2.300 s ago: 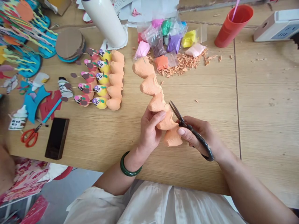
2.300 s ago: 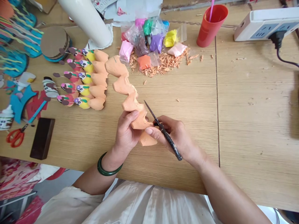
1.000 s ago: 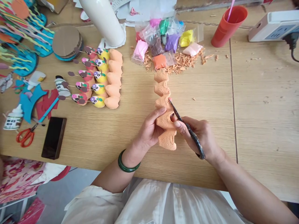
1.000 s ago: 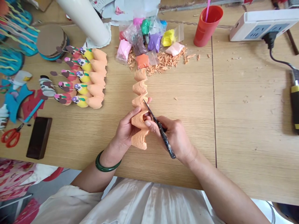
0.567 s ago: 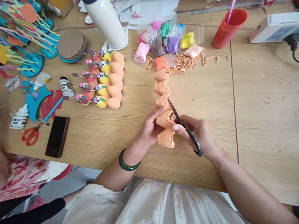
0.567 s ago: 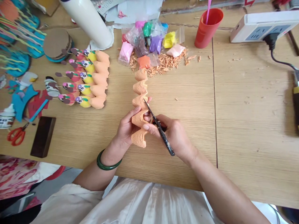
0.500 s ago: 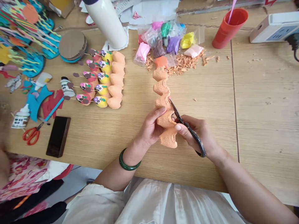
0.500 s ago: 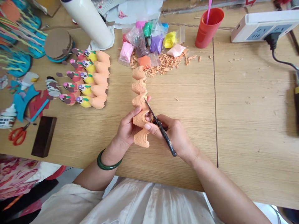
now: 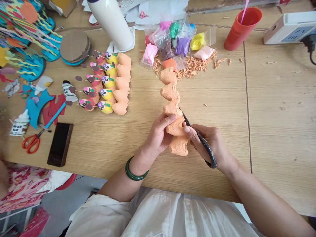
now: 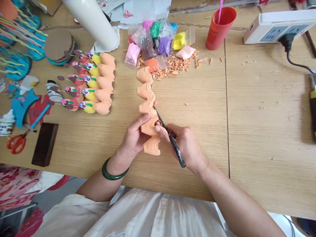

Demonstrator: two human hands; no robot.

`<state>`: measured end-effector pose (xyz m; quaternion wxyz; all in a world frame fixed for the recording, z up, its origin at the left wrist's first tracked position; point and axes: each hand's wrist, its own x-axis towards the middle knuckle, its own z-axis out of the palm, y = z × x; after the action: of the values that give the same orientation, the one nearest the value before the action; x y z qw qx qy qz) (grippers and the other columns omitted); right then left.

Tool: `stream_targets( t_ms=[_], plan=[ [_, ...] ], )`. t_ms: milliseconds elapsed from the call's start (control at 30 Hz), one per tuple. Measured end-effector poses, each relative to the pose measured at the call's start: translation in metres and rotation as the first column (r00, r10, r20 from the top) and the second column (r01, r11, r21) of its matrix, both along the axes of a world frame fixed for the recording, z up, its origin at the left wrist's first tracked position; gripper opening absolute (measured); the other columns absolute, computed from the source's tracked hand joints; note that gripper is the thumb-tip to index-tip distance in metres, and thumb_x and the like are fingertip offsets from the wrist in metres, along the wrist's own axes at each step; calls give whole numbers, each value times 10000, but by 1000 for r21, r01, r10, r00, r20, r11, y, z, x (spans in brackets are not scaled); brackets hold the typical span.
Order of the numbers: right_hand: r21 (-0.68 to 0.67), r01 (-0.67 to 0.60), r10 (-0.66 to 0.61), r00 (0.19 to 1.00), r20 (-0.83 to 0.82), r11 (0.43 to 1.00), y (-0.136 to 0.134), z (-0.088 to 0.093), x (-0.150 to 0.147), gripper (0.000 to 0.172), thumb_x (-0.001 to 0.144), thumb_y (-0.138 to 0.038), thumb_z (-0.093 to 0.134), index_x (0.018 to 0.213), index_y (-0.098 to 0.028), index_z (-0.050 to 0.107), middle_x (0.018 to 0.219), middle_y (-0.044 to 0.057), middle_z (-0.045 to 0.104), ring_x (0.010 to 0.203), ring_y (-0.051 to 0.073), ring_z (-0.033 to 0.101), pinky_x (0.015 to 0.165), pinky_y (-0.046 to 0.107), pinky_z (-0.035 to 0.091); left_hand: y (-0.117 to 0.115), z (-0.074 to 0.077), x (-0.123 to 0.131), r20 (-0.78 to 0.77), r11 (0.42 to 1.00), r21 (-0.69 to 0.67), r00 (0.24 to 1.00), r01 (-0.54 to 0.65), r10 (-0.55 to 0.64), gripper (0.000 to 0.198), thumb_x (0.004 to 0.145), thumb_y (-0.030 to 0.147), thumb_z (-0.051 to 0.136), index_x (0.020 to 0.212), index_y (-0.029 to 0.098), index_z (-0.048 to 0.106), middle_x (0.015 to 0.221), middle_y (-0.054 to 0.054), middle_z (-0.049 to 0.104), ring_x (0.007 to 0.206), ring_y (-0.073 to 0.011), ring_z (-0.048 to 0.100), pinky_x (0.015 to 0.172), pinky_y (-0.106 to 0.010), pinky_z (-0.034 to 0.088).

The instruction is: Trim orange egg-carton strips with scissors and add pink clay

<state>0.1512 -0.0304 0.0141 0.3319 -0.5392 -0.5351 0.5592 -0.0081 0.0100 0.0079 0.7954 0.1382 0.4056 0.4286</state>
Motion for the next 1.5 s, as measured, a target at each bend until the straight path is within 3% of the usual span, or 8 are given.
stream_targets(
  t_ms=[233, 367, 467, 600, 767, 1000, 1233, 1500],
  plan=[
    [-87, 12, -21, 994, -103, 996, 9, 5, 10, 571, 871, -764, 634, 836, -196, 587, 580, -51, 455, 482, 97, 417, 444, 245, 349, -1, -5, 2, -173, 942, 292, 960, -165, 222, 189, 805, 283, 822, 938, 246, 693, 857, 47, 681, 748, -111, 676, 743, -257, 576],
    [-188, -119, 93, 985, -144, 975, 12, 21, 16, 623, 848, -801, 621, 707, -210, 486, 562, -49, 445, 427, 88, 444, 395, 238, 377, 0, -10, 1, -280, 887, 383, 883, -258, 377, 383, 743, 353, 895, 1066, 275, 704, 1058, 37, 714, 1056, -151, 698, 885, -248, 560],
    [-284, -154, 107, 979, -173, 946, 10, 27, 16, 634, 829, -833, 605, 746, -216, 484, 552, -58, 444, 391, 91, 445, 353, 235, 369, -2, -11, 1, -330, 853, 462, 845, -244, 421, 417, 780, 356, 880, 1146, 281, 697, 1206, 26, 718, 1225, -175, 655, 1013, -253, 520],
    [-341, -72, 34, 993, -115, 937, 8, 28, 16, 637, 790, -803, 682, 1000, -222, 525, 517, -98, 447, 354, 103, 403, 317, 237, 356, -6, -8, 1, -363, 797, 567, 806, -207, 468, 486, 816, 337, 858, 1259, 290, 662, 1298, 14, 702, 1276, -197, 635, 1065, -273, 506],
    [-331, -114, 84, 991, -104, 937, 6, 31, 20, 548, 815, -737, 708, 893, -223, 537, 526, -88, 444, 364, 95, 410, 330, 234, 368, -11, -6, 2, -373, 772, 607, 791, -186, 484, 496, 805, 340, 871, 1260, 349, 675, 1357, 19, 687, 1340, -224, 607, 1112, -326, 510],
    [-324, -185, 121, 971, -208, 928, 3, 32, 18, 561, 864, -765, 627, 833, -208, 575, 544, -71, 436, 370, 84, 401, 338, 225, 347, -15, -5, 5, -416, 780, 616, 793, -114, 445, 500, 842, 328, 841, 1303, 312, 648, 1423, -2, 662, 1442, -237, 535, 1180, -343, 479],
    [-317, -149, 80, 972, -220, 937, 2, 27, 13, 576, 880, -744, 626, 716, -194, 574, 506, -77, 369, 341, 75, 370, 321, 227, 287, -20, -5, 10, -385, 772, 612, 787, -174, 482, 523, 822, 286, 857, 1289, 310, 621, 1358, 2, 681, 1432, -241, 543, 1176, -337, 476],
    [-150, -137, 116, 983, -140, 979, 3, 22, 9, 604, 907, -733, 593, 625, -213, 475, 531, -61, 334, 444, 76, 333, 405, 247, 245, -18, -3, 9, -475, 766, 625, 705, -150, 527, 566, 767, 399, 894, 1250, 291, 619, 1381, -23, 653, 1434, -248, 522, 1148, -304, 475]
  ],
)
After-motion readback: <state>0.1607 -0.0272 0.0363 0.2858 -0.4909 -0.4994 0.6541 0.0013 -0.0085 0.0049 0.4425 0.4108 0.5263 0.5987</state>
